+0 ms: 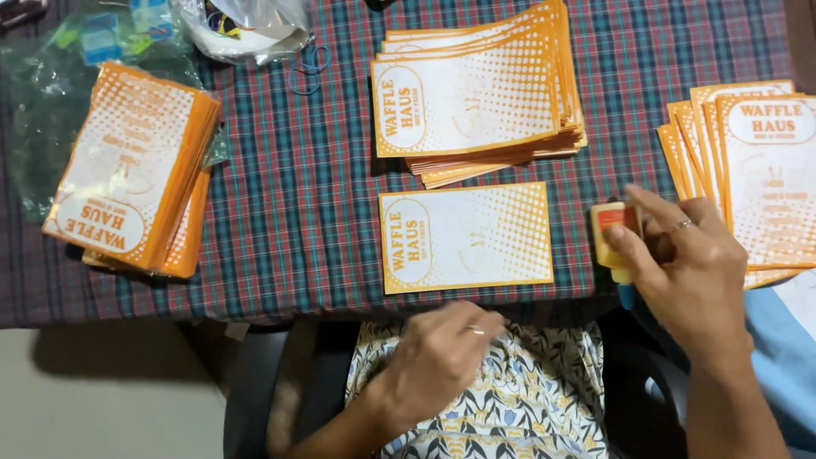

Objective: Applying glue to the edges of paper bags and stacking them in an organized pile.

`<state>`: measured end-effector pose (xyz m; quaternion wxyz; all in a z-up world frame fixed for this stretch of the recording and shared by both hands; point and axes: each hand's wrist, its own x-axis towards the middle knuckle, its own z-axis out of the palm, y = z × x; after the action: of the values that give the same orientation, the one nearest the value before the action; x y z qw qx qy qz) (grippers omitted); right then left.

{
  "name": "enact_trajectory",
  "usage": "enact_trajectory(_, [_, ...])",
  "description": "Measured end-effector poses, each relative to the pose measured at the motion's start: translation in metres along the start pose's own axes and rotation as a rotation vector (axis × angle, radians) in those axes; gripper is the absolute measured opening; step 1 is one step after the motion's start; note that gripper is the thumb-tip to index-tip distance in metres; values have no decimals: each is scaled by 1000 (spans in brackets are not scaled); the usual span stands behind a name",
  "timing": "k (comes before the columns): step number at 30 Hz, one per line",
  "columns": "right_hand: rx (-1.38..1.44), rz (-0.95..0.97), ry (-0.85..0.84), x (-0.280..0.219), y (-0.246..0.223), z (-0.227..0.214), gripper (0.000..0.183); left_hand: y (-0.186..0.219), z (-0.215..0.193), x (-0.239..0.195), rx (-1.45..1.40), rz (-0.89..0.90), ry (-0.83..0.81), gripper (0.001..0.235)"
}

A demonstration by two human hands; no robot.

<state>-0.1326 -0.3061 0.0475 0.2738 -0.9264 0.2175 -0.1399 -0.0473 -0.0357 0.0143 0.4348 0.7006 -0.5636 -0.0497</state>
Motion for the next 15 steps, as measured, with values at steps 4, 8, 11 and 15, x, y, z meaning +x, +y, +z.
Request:
enact_trajectory(4, [-172, -377, 131, -11, -11, 3, 27, -8, -20, -8, 335, -44, 274, 10])
enact_trajectory(8, [148, -751, -70, -4, -42, 8, 20, -22, -35, -21, 486, -98, 301, 25])
enact_trajectory(11, [141, -802, -210, -5, -39, 16, 32, -27, -36, -28, 439, -139, 231, 35])
enact_trajectory(15, [77, -807, -241, -8, -27, 21, 34, -26, -38, -23, 454, -127, 243, 29])
